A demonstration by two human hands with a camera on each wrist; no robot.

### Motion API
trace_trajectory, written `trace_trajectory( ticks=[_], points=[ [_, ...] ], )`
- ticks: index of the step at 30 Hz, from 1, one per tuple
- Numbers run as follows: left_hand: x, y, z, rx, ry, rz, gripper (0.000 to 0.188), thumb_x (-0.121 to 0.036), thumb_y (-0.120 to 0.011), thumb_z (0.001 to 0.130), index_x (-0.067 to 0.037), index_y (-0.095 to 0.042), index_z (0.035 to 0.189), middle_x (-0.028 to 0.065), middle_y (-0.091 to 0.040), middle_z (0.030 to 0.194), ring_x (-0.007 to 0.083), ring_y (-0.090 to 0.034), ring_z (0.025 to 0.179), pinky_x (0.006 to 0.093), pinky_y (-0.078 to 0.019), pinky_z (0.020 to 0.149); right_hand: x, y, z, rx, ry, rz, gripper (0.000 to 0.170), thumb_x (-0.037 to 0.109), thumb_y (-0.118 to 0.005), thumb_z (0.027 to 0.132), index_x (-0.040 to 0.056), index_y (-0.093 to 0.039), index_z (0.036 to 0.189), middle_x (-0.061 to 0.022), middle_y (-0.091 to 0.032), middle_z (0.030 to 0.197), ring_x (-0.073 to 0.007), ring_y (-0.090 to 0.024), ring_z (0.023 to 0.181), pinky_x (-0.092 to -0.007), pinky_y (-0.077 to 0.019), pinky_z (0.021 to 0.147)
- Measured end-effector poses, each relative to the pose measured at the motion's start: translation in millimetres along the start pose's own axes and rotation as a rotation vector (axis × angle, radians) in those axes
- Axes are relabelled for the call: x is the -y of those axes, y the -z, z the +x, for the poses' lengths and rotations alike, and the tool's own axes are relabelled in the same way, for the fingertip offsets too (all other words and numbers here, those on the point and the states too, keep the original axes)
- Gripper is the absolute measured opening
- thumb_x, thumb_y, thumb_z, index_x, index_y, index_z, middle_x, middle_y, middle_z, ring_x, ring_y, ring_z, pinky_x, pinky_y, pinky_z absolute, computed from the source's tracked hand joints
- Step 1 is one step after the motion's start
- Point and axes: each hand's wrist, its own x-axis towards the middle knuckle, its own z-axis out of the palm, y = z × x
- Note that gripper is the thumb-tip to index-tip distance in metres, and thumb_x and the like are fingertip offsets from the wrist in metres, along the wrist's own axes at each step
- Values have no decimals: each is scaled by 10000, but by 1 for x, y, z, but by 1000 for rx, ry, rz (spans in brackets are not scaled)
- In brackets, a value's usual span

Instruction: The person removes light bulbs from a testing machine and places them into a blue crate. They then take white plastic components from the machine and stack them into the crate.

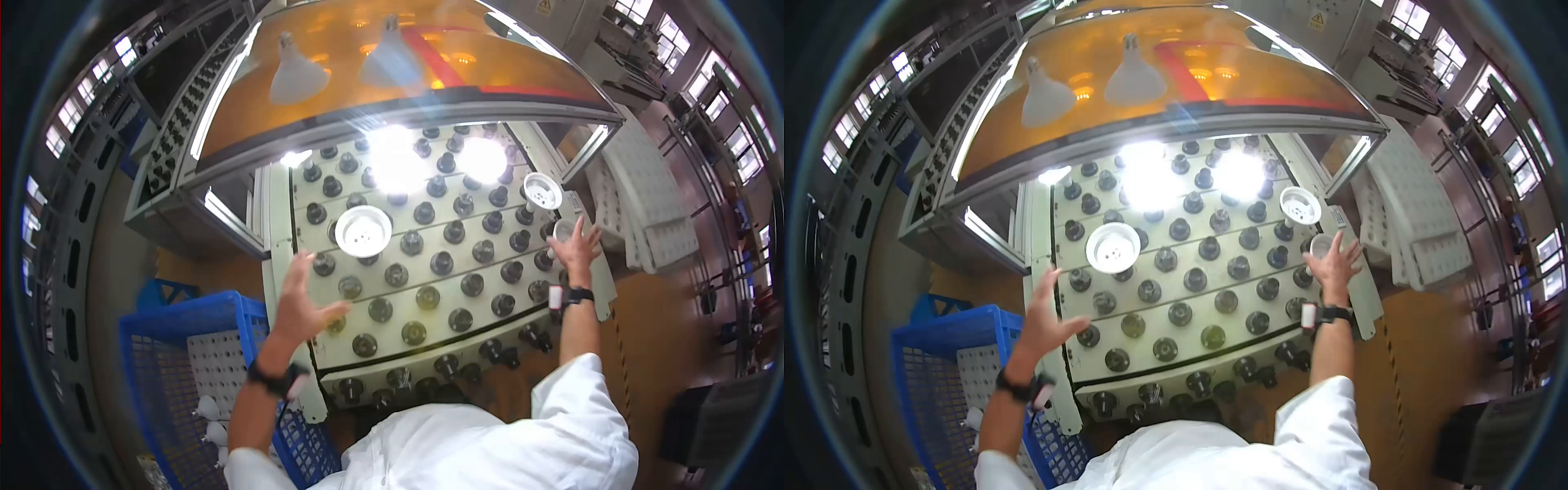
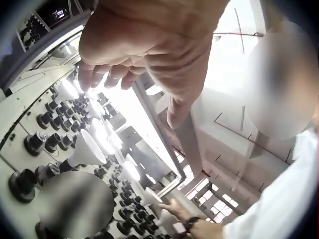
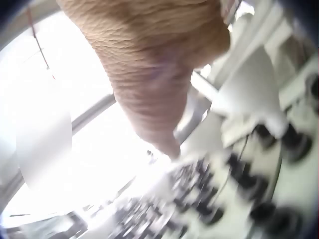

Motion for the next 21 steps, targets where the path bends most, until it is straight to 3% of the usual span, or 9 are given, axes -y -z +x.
trace_trajectory(
  ticks=[2,4,9,11,13,15,17,20,21],
  points=[
    [20,-55,61,41,57,142,1069,-468,-794,569,18,-276,1368,311,-240,1407,437,-210,1328,435,-220,1090,-29,-21,17,490,121,289,975,452,-710,613,128,-258,1414,-271,-236,1387,-409,-230,1299,-548,-293,1014],
    [29,-93,106,144,203,294,1195,-590,-770,505,21,-236,1383,280,-211,1432,452,-176,1330,449,-229,1089,-27,-15,17,491,172,306,971,423,-715,600,124,-267,1408,-266,-244,1381,-418,-239,1289,-552,-311,995],
    [6,-104,145,267,381,376,1185,-481,-783,455,-57,-220,1408,243,-267,1407,414,-265,1297,411,-297,1062,-19,28,-15,356,521,186,935,331,-713,568,110,-306,1380,-252,-264,1362,-432,-270,1258,-542,-341,963],
    [11,-99,144,348,329,310,1121,-449,-766,471,-39,-262,1384,221,-359,1321,389,-372,1212,403,-352,1012,-13,53,-27,122,776,279,888,279,-700,567,105,-337,1358,-248,-310,1324,-419,-306,1233,-526,-353,949],
    [14,-106,130,244,145,366,1072,-419,-767,466,-13,-312,1348,231,-411,1234,377,-434,1133,419,-395,957,-13,50,-21,72,715,648,834,260,-669,615,67,-336,1354,-237,-355,1317,-397,-380,1198,-504,-365,949],
    [6,-103,105,108,52,396,1086,-392,-794,437,-31,-317,1344,276,-364,1282,422,-427,1114,469,-393,946,-34,31,-7,863,404,1524,796,265,-639,664,17,-323,1351,-224,-375,1329,-372,-431,1183,-484,-363,982],
    [-7,-89,90,-30,75,287,1070,-392,-785,467,-57,-299,1359,304,-348,1284,453,-405,1136,490,-356,974,-13,34,-24,1114,-3,2157,806,296,-616,701,-8,-280,1366,-224,-337,1374,-381,-412,1220,-482,-342,1023],
    [-13,-38,75,-381,77,-126,1020,-348,-759,539,-24,-250,1362,271,-360,1293,415,-366,1213,436,-312,1025,55,73,-54,1438,58,2276,839,299,-613,715,12,-219,1398,-280,-267,1399,-445,-292,1288,-517,-296,1054],
    [-15,-6,59,-238,244,-428,1036,-352,-758,581,14,-208,1379,248,-359,1309,359,-387,1216,384,-303,1033,82,82,-66,1528,102,2238,839,299,-613,715,12,-219,1398,-280,-267,1399,-445,-292,1288,-517,-296,1054]
  ],
)
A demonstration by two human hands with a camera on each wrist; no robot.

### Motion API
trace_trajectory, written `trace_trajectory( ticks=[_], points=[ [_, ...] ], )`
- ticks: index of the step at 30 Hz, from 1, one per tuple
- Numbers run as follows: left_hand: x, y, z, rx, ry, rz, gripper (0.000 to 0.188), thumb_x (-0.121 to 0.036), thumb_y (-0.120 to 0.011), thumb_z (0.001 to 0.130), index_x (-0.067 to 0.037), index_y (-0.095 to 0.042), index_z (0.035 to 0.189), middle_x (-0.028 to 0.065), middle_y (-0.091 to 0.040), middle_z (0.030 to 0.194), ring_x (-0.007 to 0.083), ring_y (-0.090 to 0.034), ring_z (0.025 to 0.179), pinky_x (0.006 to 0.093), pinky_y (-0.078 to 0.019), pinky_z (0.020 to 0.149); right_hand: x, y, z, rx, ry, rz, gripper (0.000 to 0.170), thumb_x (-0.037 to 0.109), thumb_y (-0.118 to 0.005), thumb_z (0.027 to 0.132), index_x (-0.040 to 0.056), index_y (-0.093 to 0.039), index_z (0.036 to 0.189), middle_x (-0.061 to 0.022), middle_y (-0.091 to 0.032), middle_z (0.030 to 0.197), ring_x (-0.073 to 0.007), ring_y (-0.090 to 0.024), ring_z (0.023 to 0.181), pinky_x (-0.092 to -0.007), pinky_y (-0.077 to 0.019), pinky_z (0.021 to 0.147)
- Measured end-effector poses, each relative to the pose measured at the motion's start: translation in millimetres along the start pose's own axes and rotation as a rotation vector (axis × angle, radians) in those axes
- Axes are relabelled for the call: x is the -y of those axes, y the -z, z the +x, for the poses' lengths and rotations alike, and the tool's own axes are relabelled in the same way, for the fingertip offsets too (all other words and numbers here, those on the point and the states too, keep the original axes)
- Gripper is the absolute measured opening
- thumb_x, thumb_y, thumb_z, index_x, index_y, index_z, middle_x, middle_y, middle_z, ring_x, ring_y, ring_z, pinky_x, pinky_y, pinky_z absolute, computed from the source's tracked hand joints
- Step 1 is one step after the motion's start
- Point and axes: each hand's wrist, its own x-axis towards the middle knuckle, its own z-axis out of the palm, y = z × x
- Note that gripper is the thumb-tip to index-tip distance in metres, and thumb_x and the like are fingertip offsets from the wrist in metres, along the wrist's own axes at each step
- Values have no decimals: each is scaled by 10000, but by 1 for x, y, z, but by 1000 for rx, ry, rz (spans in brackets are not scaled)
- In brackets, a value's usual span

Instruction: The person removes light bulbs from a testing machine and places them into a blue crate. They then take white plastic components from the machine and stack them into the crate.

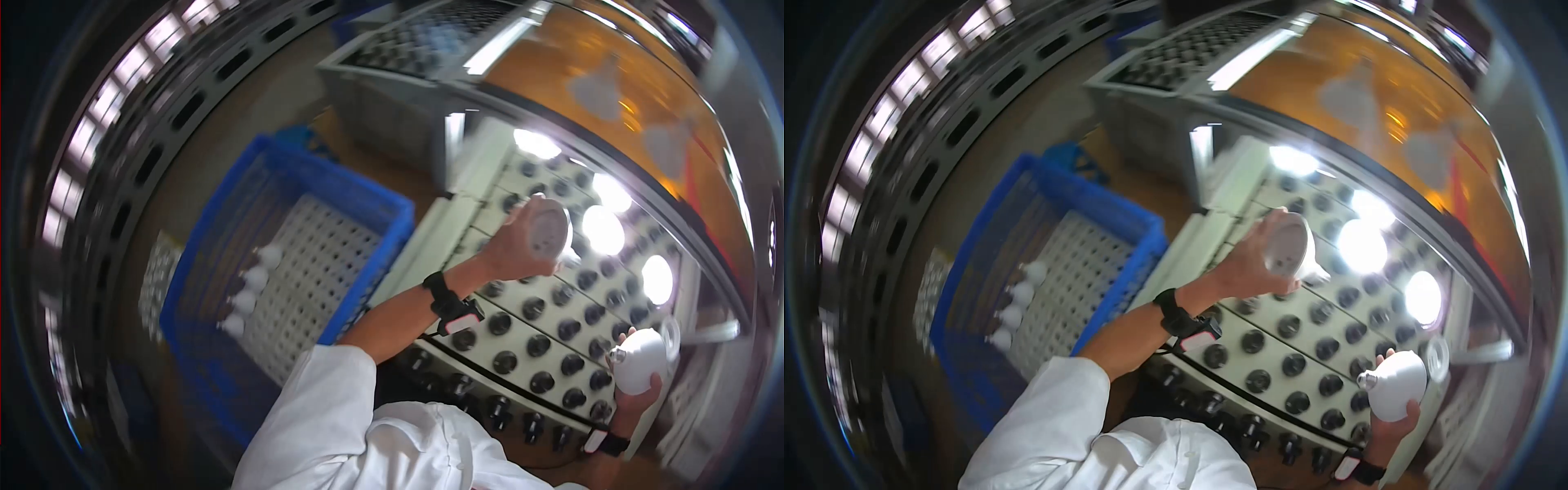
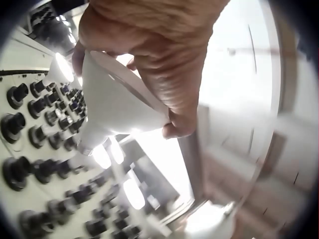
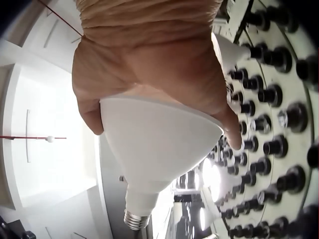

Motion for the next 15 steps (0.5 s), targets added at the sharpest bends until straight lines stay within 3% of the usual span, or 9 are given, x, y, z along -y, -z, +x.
trace_trajectory(
  ticks=[2,4,7,8,11,12,14,15],
  points=[
    [34,52,-21,68,12,-436,1041,-362,-750,636,18,-162,1406,205,-369,1326,280,-400,1213,361,-318,1017,-31,-55,24,110,-92,41,865,270,-652,695,77,-208,1412,-263,-245,1414,-452,-274,1294,-616,-328,982],
    [53,118,-71,87,71,-812,1007,-343,-742,678,2,-157,1421,153,-395,1326,219,-402,1210,339,-337,1002,-66,-102,51,219,-138,-41,868,297,-658,701,73,-211,1410,-284,-245,1405,-454,-284,1287,-599,-355,975],
    [117,218,-170,5,137,-1048,771,-323,-654,749,-24,-301,1367,120,-507,1200,201,-527,1076,329,-436,919,-121,-184,85,486,-279,-203,868,363,-640,709,50,-223,1403,-282,-252,1405,-444,-314,1276,-583,-372,962],
    [125,251,-215,-117,277,-1048,719,-377,-633,767,-34,-361,1336,118,-525,1194,211,-547,1058,341,-450,909,-146,-213,93,549,-304,-245,891,373,-643,710,16,-207,1401,-276,-259,1403,-429,-332,1270,-543,-359,993],
    [224,298,-339,-488,459,-1095,670,-464,-581,807,-32,-422,1294,129,-519,1218,244,-534,1100,363,-445,917,-224,-304,116,714,-425,-547,931,394,-632,661,-88,-254,1362,-220,-347,1386,-296,-380,1271,-374,-319,1040],
    [248,300,-373,-675,544,-1133,646,-472,-559,815,-44,-429,1282,129,-525,1200,261,-555,1058,400,-477,852,-258,-329,121,816,-490,-647,910,355,-628,657,-77,-262,1369,-201,-357,1384,-279,-380,1268,-361,-301,1044],
    [286,299,-433,-799,627,-1242,604,-464,-534,821,-66,-435,1264,123,-539,1157,272,-579,996,452,-500,757,-327,-378,132,1056,-588,-850,875,278,-619,649,-55,-278,1383,-162,-375,1379,-246,-381,1263,-334,-266,1052],
    [308,293,-457,-824,629,-1278,604,-464,-534,821,-66,-435,1264,123,-539,1157,272,-579,996,452,-500,757,-369,-397,133,1154,-664,-905,768,168,-589,701,-23,-300,1387,-145,-381,1379,-218,-352,1279,-322,-246,1059]
  ],
)
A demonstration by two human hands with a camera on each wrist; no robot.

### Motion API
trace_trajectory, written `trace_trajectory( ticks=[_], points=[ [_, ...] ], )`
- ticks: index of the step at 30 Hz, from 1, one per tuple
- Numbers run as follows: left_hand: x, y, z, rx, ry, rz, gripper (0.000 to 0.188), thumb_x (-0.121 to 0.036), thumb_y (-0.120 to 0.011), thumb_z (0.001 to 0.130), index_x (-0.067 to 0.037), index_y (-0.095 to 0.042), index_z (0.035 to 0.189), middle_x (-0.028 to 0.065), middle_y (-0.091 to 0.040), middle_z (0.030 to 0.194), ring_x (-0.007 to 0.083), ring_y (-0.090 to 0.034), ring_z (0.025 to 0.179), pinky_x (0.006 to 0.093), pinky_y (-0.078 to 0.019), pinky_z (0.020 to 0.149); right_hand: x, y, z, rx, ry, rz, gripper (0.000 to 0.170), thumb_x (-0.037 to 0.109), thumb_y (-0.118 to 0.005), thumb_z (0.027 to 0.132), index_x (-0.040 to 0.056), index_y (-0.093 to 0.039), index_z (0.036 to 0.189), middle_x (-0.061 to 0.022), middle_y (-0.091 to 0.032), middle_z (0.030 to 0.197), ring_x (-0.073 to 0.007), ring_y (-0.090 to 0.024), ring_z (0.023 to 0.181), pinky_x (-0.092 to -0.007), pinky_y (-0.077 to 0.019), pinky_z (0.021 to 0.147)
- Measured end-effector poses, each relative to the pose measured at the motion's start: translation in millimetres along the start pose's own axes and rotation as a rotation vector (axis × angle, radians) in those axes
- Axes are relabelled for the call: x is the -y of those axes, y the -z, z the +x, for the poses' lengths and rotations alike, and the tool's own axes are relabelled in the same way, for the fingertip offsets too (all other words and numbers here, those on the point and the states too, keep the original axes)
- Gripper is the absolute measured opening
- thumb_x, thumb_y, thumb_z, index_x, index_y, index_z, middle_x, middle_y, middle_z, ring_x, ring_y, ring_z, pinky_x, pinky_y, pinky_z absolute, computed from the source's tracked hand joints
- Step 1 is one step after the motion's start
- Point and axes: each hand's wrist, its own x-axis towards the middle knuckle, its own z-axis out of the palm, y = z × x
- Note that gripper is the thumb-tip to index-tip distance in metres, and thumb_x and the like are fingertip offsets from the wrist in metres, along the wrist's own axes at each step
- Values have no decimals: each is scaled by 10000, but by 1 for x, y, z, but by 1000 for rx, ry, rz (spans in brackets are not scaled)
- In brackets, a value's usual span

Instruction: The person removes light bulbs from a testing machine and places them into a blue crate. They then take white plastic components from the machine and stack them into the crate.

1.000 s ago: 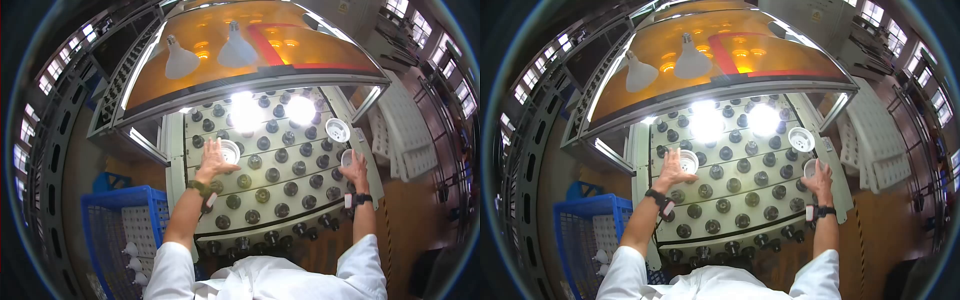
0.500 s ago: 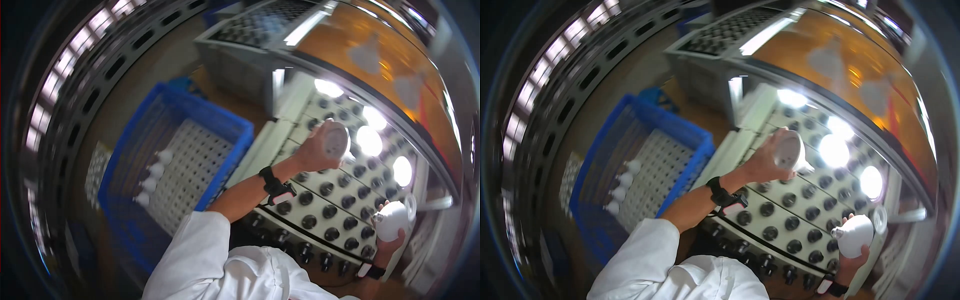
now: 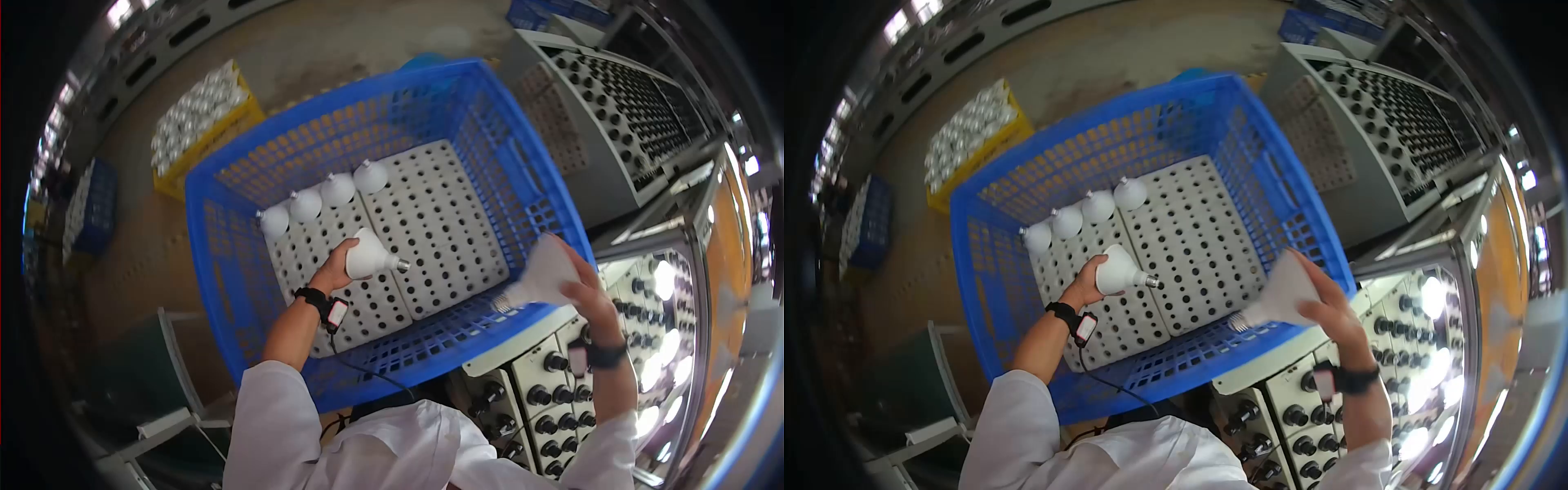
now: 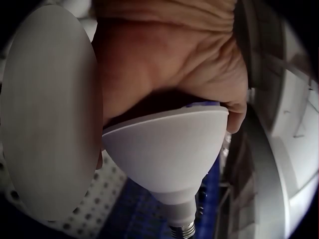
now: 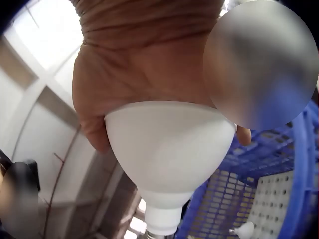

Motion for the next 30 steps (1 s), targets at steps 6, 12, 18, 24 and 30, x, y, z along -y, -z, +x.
trace_trajectory(
  ticks=[6,12,18,24,30],
  points=[
    [92,126,28,-301,145,-215,520,-425,-511,816,-135,-423,1238,120,-537,1105,305,-577,927,493,-480,649,-136,-101,218,324,-530,-423,659,196,-561,770,34,-357,1376,-143,-456,1321,-220,-409,1214,-310,-312,1006],
    [112,151,27,-371,103,-321,544,-450,-474,851,-74,-455,1244,127,-551,1160,304,-574,995,442,-478,773,-277,-143,257,197,-797,154,602,250,-577,766,42,-424,1310,-121,-557,1130,-231,-522,1030,-350,-422,881],
    [126,195,-2,-780,153,540,449,-393,-443,896,-31,-572,1129,189,-632,990,318,-599,967,389,-468,823,-310,-121,250,-115,-921,101,616,293,-584,776,46,-401,1309,-141,-525,1188,-308,-519,1059,-413,-444,867],
    [96,155,-20,-807,-231,919,530,94,-474,705,-30,-494,1220,252,-472,1270,365,-436,1213,364,-345,1024,-301,-73,232,144,-433,-761,663,201,-598,743,70,-369,1351,-229,-396,1342,-401,-487,1125,-420,-418,938],
    [97,150,-31,-486,-169,1120,561,71,-538,705,-42,-470,1250,243,-338,1387,379,-313,1298,387,-300,1062,-274,-137,227,452,-229,-1306,612,143,-630,741,178,-429,1318,-167,-292,1411,-333,-603,940,-410,-503,804]
  ],
)
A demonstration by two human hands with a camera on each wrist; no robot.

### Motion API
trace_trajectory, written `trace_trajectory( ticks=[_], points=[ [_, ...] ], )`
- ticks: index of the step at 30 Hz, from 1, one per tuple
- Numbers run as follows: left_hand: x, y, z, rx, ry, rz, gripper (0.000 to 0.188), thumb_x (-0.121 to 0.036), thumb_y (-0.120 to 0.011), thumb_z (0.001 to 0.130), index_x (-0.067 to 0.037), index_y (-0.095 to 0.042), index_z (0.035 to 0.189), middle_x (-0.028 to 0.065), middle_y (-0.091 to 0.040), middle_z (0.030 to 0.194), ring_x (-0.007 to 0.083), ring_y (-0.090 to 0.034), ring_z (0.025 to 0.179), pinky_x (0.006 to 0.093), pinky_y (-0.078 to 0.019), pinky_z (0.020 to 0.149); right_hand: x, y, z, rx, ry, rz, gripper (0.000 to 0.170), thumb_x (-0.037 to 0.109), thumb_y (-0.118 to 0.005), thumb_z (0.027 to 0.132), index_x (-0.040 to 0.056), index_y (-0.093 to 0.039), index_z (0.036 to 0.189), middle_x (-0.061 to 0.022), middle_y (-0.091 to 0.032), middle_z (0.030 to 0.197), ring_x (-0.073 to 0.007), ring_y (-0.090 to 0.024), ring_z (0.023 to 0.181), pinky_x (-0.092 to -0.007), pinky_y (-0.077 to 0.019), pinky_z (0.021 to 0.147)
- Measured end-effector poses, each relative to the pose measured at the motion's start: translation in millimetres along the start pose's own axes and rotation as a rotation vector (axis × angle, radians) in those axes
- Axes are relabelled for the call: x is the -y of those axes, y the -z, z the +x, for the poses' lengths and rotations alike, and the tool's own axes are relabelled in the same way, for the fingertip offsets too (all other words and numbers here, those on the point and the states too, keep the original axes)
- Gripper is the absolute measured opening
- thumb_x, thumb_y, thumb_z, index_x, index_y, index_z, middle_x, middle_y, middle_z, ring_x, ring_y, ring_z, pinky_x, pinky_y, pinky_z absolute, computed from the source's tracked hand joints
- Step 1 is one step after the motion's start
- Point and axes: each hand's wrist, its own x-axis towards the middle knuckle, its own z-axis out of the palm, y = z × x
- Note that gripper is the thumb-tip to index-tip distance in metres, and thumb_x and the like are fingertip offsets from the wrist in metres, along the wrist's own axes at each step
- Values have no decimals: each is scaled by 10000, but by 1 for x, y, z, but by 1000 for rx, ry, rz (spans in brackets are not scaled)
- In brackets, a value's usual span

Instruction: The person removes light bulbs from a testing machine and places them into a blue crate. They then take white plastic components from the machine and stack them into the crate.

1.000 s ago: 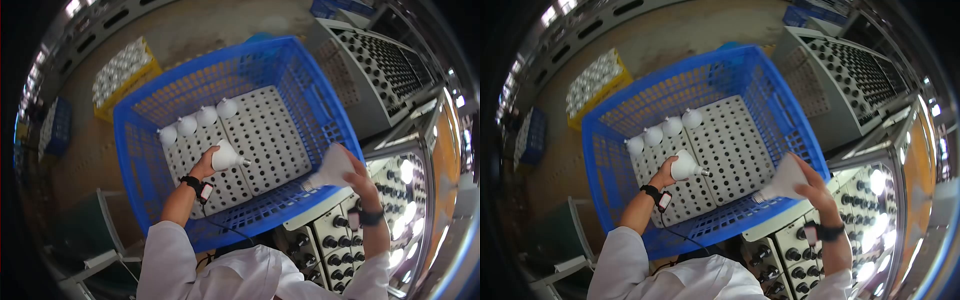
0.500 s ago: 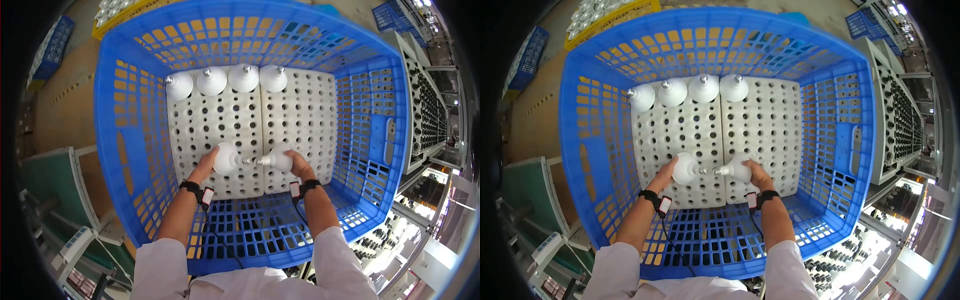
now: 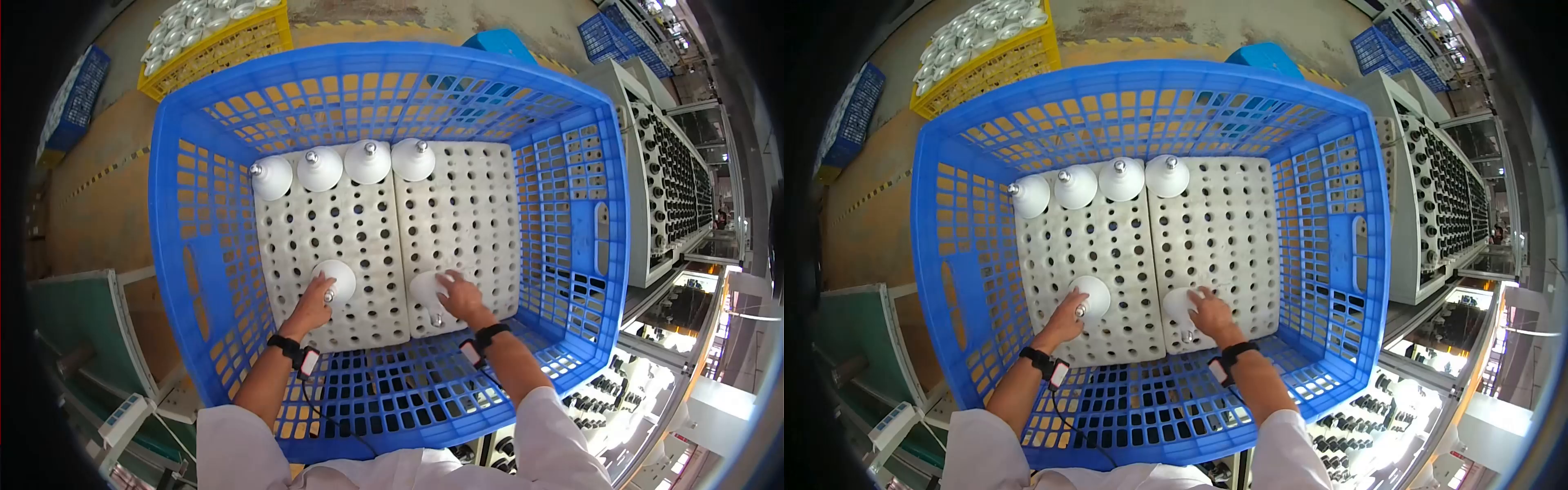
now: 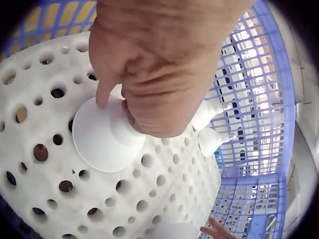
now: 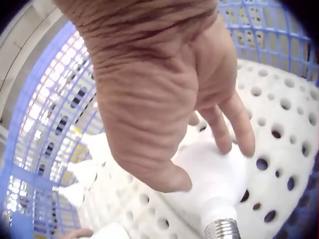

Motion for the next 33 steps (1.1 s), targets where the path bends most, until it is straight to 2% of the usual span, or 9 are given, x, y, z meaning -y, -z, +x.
trace_trajectory(
  ticks=[7,11,12,13,17,19,24,29,33],
  points=[
    [-2,-1,-1,-66,18,-12,489,-32,-650,716,-39,-518,1187,242,-403,1345,356,-404,1242,386,-353,1019,35,31,-3,203,341,-299,629,75,-581,737,223,-424,1328,-149,-261,1438,-290,-558,1044,-374,-521,789],
    [1,-7,-1,-110,7,37,502,-57,-691,706,-79,-522,1179,225,-408,1345,384,-403,1228,421,-364,1008,25,11,10,211,481,-339,583,171,-664,697,213,-478,1248,-62,-322,1413,-280,-572,1000,-379,-531,758],
    [1,-8,-1,-114,6,32,502,-57,-691,706,-79,-522,1179,225,-408,1345,384,-403,1228,421,-364,1008,23,15,9,142,525,-314,484,202,-672,723,186,-521,1183,-55,-496,1268,-268,-610,921,-369,-530,717],
    [2,-8,-2,-105,4,23,504,-62,-693,706,-81,-523,1179,223,-409,1345,385,-400,1231,426,-361,1010,19,19,10,144,525,-315,484,202,-672,723,186,-521,1183,-55,-496,1268,-268,-610,921,-369,-530,717],
    [2,-5,1,-81,14,17,515,-68,-695,704,-82,-520,1188,222,-410,1345,394,-391,1236,432,-348,1019,-11,73,64,-496,-59,415,440,278,-685,753,134,-551,1147,-137,-648,866,-317,-641,783,-405,-503,684],
    [0,-8,-1,-86,22,22,512,-68,-695,705,-80,-522,1186,223,-412,1343,395,-388,1239,431,-344,1022,-30,107,107,-689,-167,360,479,260,-703,727,77,-559,1145,-176,-636,1007,-355,-611,917,-404,-494,782],
    [-2,-6,-3,-96,48,-16,485,-64,-693,708,-59,-533,1166,209,-435,1332,403,-382,1245,434,-343,1023,-53,133,202,-867,-268,457,443,300,-688,738,32,-596,1079,-209,-637,977,-371,-605,933,-414,-479,789],
    [-20,4,-2,-103,28,-23,469,-53,-691,711,-47,-533,1153,197,-454,1319,412,-394,1233,442,-360,1009,-44,147,231,-729,-353,413,507,338,-669,739,15,-568,1116,-222,-630,1010,-374,-594,974,-416,-469,826],
    [-44,11,3,-195,-46,-94,454,-85,-695,726,-31,-532,1147,208,-518,1236,386,-501,1126,415,-437,915,-61,121,219,-872,-232,391,528,191,-701,702,-19,-520,1151,-236,-620,1014,-336,-607,967,-385,-482,804]
  ],
)
